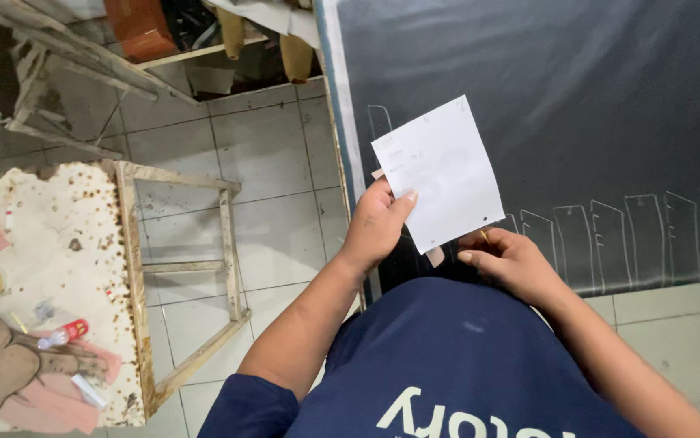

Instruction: The person places a small paper template on a large black sheet and uses a pencil to mark points along the template's edges. They reposition the template multiple times to mark additional points on the sheet. A pair of scissors is visible on the table but not used.

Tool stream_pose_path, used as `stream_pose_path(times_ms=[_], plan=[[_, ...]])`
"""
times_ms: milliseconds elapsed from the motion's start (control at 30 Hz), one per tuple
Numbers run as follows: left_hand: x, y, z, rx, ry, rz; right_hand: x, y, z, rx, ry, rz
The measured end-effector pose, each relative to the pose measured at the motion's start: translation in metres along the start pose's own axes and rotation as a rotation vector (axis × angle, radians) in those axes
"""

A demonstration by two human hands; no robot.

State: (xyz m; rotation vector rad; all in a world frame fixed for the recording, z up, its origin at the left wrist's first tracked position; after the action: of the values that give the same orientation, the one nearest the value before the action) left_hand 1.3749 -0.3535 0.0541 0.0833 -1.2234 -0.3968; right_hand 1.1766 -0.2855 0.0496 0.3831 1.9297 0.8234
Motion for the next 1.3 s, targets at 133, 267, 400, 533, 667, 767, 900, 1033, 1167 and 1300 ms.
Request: stream_pose_path(times_ms=[133,267,400,533,667,767,900,1033,1167,1300], plan=[[-0.004,0.004,-0.02,0.084,0.055,-0.051,-0.008,-0.014,0.014,-0.051,0.198,-0.01],[-0.001,0.008,-0.025,0.075,0.101,-0.02,-0.016,-0.023,0.025,-0.078,0.25,-0.073],[0.001,0.012,-0.028,0.048,0.136,0.019,-0.014,-0.021,0.029,-0.102,0.171,-0.051],[-0.006,0.013,-0.038,0.084,0.116,-0.004,-0.01,-0.02,0.034,-0.145,0.148,-0.018],[-0.01,0.012,-0.042,0.104,0.121,0.008,-0.031,-0.027,0.04,-0.14,0.364,-0.266],[-0.013,0.012,-0.048,0.126,0.128,0.022,-0.046,-0.034,0.045,-0.046,0.625,-0.448],[-0.018,0.015,-0.063,0.207,0.169,0.062,-0.045,-0.045,0.039,0.025,0.529,-0.369],[-0.023,0.026,-0.093,0.385,0.081,0.123,-0.034,-0.041,0.022,0.075,0.466,-0.203],[-0.033,0.04,-0.116,0.513,0.155,0.127,-0.055,-0.026,0.03,0.064,0.46,-0.451],[-0.034,0.052,-0.124,0.563,0.116,0.15,-0.069,-0.026,0.045,0.079,0.624,-0.571]])
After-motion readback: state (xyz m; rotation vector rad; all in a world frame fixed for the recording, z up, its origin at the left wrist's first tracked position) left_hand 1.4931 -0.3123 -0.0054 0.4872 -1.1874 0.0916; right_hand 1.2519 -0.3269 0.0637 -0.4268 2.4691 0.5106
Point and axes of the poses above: each hand's wrist, its own y-axis away from the middle knuckle, its own z-axis out of the palm, x = y × z, the point moved 10 cm from there along -y, towards the middle knuckle, and after that the axes turned 1 degree about z, right-handed, at the moved point
